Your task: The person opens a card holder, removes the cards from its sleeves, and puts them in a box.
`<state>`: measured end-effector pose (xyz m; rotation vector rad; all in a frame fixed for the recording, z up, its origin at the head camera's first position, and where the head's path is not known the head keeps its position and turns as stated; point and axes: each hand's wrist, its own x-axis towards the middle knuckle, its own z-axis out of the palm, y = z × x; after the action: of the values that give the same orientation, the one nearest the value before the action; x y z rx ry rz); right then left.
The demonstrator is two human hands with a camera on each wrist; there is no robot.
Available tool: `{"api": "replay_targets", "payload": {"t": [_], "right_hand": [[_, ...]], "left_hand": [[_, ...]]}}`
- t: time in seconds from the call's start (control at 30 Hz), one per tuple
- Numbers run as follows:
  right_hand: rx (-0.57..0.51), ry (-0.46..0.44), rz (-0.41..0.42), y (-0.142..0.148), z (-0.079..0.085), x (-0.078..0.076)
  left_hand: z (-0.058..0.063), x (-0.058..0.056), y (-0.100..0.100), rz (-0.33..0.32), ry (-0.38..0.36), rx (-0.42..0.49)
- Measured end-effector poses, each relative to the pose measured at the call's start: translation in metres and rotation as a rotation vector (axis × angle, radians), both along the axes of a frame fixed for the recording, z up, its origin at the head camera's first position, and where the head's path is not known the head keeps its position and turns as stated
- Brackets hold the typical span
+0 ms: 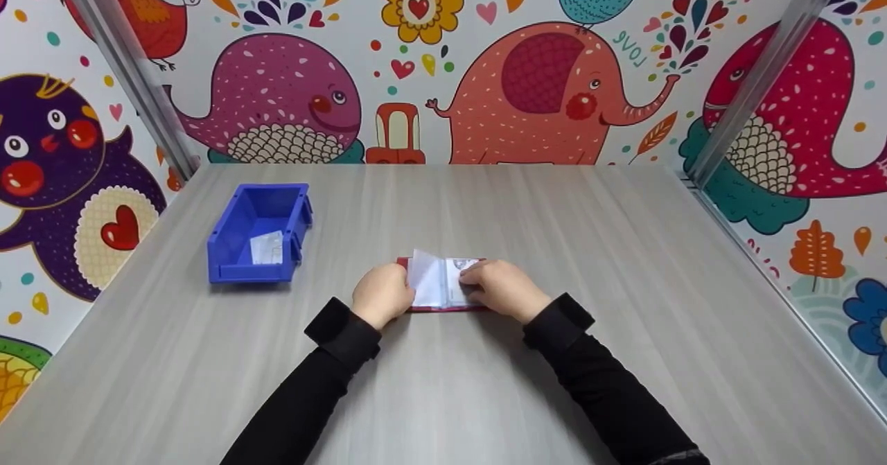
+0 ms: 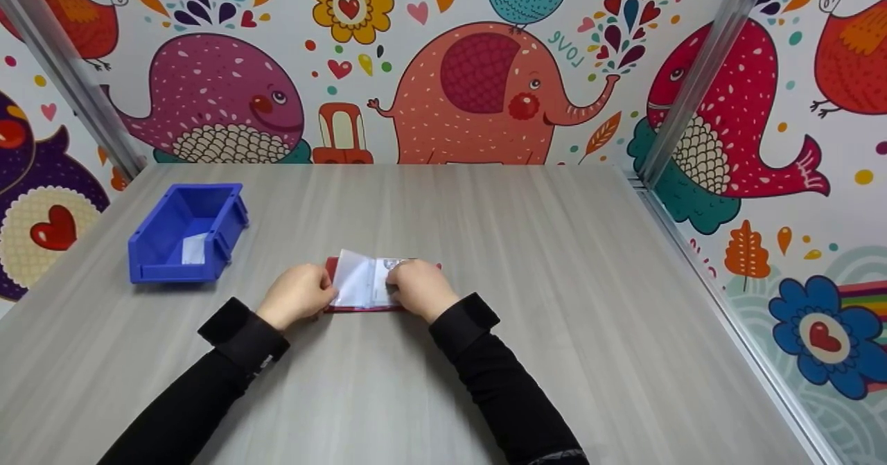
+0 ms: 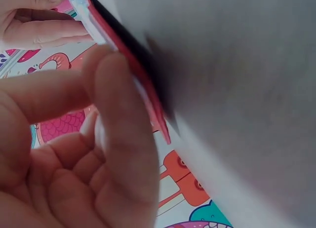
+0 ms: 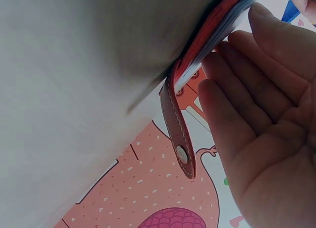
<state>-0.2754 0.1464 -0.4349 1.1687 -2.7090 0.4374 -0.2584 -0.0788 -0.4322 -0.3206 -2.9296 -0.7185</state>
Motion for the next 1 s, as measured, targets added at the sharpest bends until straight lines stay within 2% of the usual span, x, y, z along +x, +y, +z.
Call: {"api": "replay_targets", "payload": {"t": [0.33,0.6,0.7,1.0], "right_hand": [[-0.003,0.020,0.008,0.0005,-0.0010,-0.0013],[0.010,0.010,-0.010,-0.0004,0.0002,0.0002],[0.011,0.006,-0.014,-0.0003,-0.0001,-0.0005],[0.009,0.003,-0.009,0.0002,-0.0003,-0.0003]], "left_hand": [[0.0014,-0.0029,-0.0002,0.003,-0.085,0.005],[0.0039,-0.0049,0.0015,0.035,-0.167,0.005],[0.0041,-0.0050,0.0007,0.030,-0.165,0.002],[0.0018,-0.0054,-0.0007,0.007,-0.089,-0.046]]}}
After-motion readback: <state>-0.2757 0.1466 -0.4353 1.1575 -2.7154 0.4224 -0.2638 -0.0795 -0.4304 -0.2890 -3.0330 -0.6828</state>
